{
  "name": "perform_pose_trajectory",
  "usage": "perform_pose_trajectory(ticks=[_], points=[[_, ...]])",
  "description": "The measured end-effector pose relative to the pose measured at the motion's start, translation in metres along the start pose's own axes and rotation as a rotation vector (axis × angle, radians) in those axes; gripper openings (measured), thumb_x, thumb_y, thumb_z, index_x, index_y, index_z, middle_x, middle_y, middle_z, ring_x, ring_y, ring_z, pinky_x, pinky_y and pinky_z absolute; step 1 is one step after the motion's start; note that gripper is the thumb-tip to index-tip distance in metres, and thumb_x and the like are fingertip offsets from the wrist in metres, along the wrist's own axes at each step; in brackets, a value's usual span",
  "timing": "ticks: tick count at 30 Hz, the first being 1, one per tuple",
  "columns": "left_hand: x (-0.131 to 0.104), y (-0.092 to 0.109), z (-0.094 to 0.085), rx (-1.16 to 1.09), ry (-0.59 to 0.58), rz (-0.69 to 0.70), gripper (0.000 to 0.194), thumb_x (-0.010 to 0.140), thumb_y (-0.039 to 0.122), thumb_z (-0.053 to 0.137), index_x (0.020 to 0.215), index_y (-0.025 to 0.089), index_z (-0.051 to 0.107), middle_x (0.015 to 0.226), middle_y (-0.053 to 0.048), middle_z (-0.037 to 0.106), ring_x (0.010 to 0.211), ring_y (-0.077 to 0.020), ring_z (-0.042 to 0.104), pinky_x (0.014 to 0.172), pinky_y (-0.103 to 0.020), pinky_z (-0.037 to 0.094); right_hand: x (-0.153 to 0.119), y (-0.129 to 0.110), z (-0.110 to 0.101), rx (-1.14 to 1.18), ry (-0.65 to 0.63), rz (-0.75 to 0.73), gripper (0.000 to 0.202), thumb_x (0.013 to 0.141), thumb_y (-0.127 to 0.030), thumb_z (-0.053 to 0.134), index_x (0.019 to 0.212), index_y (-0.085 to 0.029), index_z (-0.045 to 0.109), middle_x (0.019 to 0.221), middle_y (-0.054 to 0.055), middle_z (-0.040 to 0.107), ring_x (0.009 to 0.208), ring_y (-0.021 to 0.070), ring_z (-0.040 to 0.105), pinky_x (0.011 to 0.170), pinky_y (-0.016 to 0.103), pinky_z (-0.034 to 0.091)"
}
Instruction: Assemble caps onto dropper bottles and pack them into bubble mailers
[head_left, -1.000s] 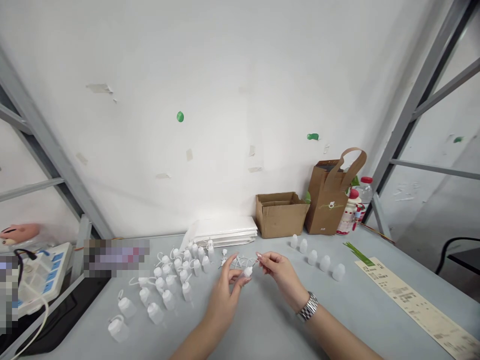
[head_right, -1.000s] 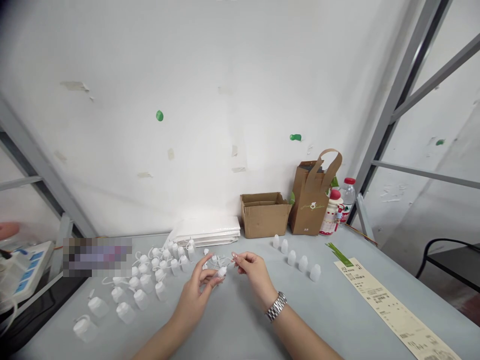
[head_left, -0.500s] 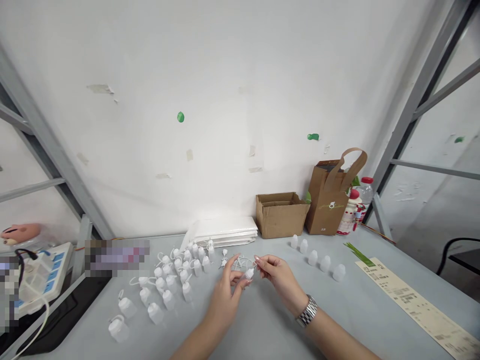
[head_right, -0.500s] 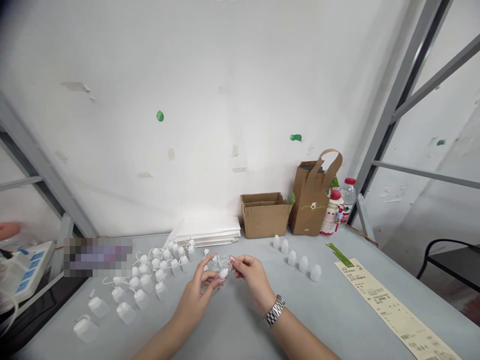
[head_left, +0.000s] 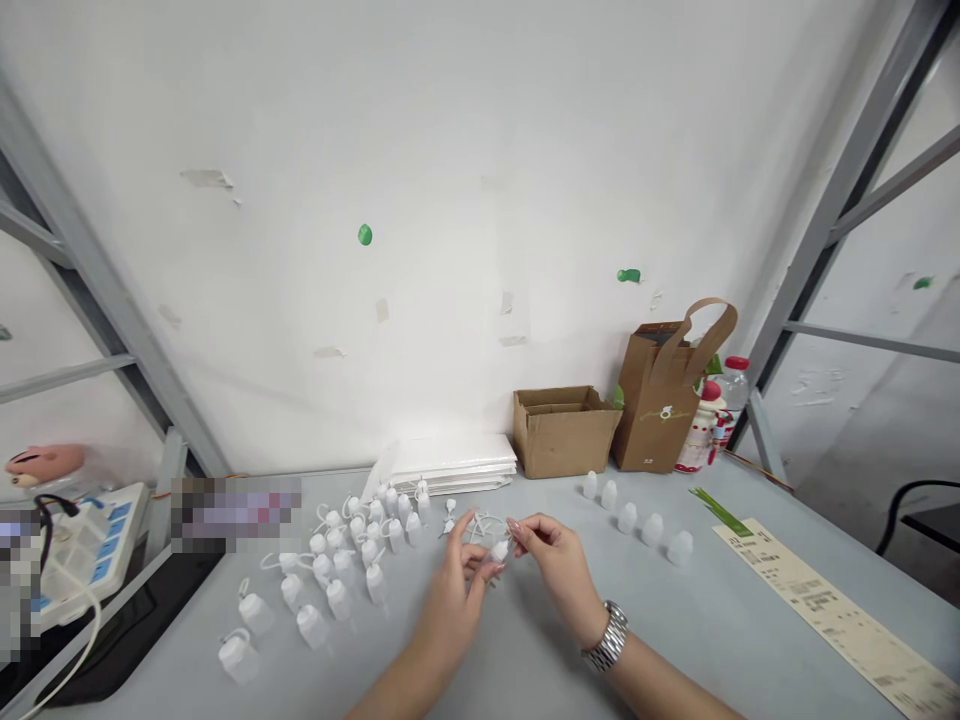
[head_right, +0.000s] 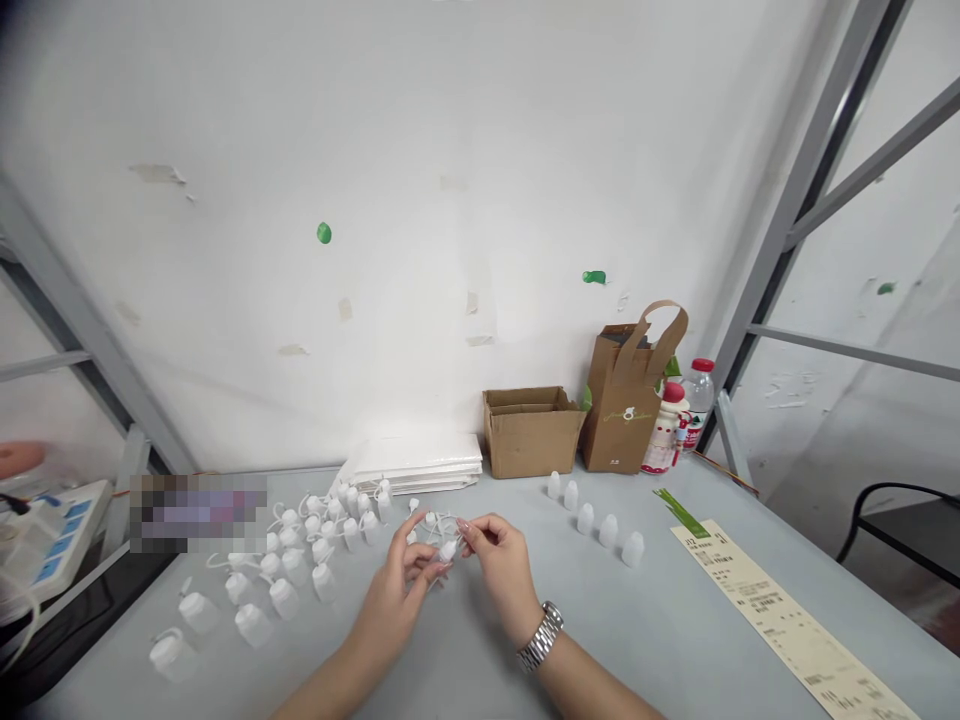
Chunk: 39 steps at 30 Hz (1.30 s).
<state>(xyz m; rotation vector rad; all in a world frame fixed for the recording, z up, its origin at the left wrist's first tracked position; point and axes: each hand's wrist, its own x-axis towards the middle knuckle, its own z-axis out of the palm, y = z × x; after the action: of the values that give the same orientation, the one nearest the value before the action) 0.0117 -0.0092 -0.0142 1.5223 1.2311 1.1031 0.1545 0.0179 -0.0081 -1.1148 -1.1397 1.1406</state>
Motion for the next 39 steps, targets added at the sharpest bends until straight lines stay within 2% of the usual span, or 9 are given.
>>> perform_pose_trajectory(ticks=[5, 16, 21, 24, 26, 28, 32, 35, 39], points=[[-0.001, -0.001, 0.003, -0.06, 0.015, -0.001, 0.054, 0.082, 0.029, 0.045, 0.129, 0.017, 0.02, 0.079, -0.001, 0.059, 0.074, -0.0178, 0.062, 0.076, -0.036, 0.047, -0.004, 0.004, 0.003, -0.013, 0.022, -0.034, 0.034, 0.064, -0.049, 0.067, 0.058, -0.016, 0.061, 0.052, -0.001, 0.055, 0.054, 0.0142, 0.051, 0.059, 0.026, 0.041], [0.004, -0.006, 0.002, -0.013, -0.007, 0.016, 0.047, 0.079, 0.025, 0.049, 0.122, 0.018, 0.032, 0.082, -0.002, 0.06, 0.079, -0.0173, 0.062, 0.078, -0.034, 0.047, -0.007, 0.003, 0.002, -0.228, 0.005, -0.188, 0.036, 0.072, -0.051, 0.059, 0.056, -0.018, 0.058, 0.057, -0.002, 0.05, 0.053, 0.0134, 0.049, 0.054, 0.025, 0.04], [0.004, 0.001, 0.005, 0.128, 0.054, 0.015, 0.046, 0.074, 0.033, 0.06, 0.114, 0.018, 0.043, 0.101, -0.008, 0.058, 0.09, -0.0187, 0.057, 0.079, -0.032, 0.046, 0.003, -0.022, -0.016, -0.381, 0.086, -0.478, 0.029, 0.081, -0.043, 0.052, 0.064, -0.019, 0.057, 0.061, -0.001, 0.052, 0.059, 0.0146, 0.051, 0.06, 0.027, 0.041], [0.0, 0.006, 0.005, 0.36, 0.054, 0.072, 0.029, 0.078, 0.036, 0.055, 0.101, 0.018, 0.054, 0.095, -0.007, 0.058, 0.084, -0.018, 0.057, 0.076, -0.031, 0.046, 0.009, -0.047, -0.017, -0.403, 0.146, -0.572, 0.023, 0.083, -0.038, 0.051, 0.07, -0.02, 0.058, 0.061, -0.001, 0.053, 0.059, 0.0138, 0.051, 0.06, 0.027, 0.041], [-0.003, 0.006, 0.005, 0.532, -0.028, 0.155, 0.019, 0.082, 0.034, 0.05, 0.088, 0.018, 0.059, 0.084, -0.005, 0.061, 0.077, -0.0176, 0.057, 0.072, -0.03, 0.046, 0.011, -0.062, -0.005, -0.412, 0.062, -0.574, 0.021, 0.083, -0.036, 0.051, 0.072, -0.02, 0.058, 0.061, -0.002, 0.056, 0.058, 0.0131, 0.053, 0.06, 0.025, 0.042], [-0.006, 0.002, 0.007, 0.682, -0.152, 0.257, 0.019, 0.083, 0.031, 0.048, 0.079, 0.018, 0.061, 0.079, -0.005, 0.063, 0.076, -0.0187, 0.059, 0.071, -0.03, 0.046, 0.012, -0.071, 0.016, -0.453, -0.102, -0.556, 0.021, 0.084, -0.035, 0.05, 0.072, -0.02, 0.059, 0.061, -0.002, 0.059, 0.057, 0.0125, 0.055, 0.06, 0.024, 0.043], [-0.01, -0.008, 0.012, 0.793, -0.324, 0.405, 0.015, 0.081, 0.029, 0.051, 0.084, 0.018, 0.063, 0.085, -0.006, 0.067, 0.079, -0.021, 0.061, 0.07, -0.029, 0.047, 0.012, -0.065, 0.066, -0.639, -0.432, -0.528, 0.023, 0.086, -0.03, 0.048, 0.069, -0.02, 0.06, 0.064, -0.002, 0.064, 0.056, 0.0111, 0.056, 0.056, 0.021, 0.04], [-0.01, -0.009, 0.012, 0.758, -0.308, 0.469, 0.018, 0.081, 0.026, 0.051, 0.096, 0.021, 0.06, 0.093, -0.005, 0.067, 0.086, -0.0219, 0.06, 0.076, -0.03, 0.047, 0.013, -0.05, 0.093, -0.763, -0.534, -0.506, 0.024, 0.087, -0.028, 0.048, 0.067, -0.02, 0.06, 0.063, -0.002, 0.065, 0.053, 0.0104, 0.056, 0.054, 0.02, 0.037], [-0.01, -0.003, 0.01, 0.736, -0.25, 0.584, 0.031, 0.078, 0.02, 0.053, 0.109, 0.019, 0.055, 0.109, -0.009, 0.063, 0.101, -0.0266, 0.055, 0.087, -0.035, 0.044, 0.015, -0.034, 0.109, -0.886, -0.52, -0.527, 0.024, 0.086, -0.026, 0.048, 0.066, -0.02, 0.059, 0.056, -0.002, 0.063, 0.053, 0.012, 0.055, 0.053, 0.02, 0.033]])
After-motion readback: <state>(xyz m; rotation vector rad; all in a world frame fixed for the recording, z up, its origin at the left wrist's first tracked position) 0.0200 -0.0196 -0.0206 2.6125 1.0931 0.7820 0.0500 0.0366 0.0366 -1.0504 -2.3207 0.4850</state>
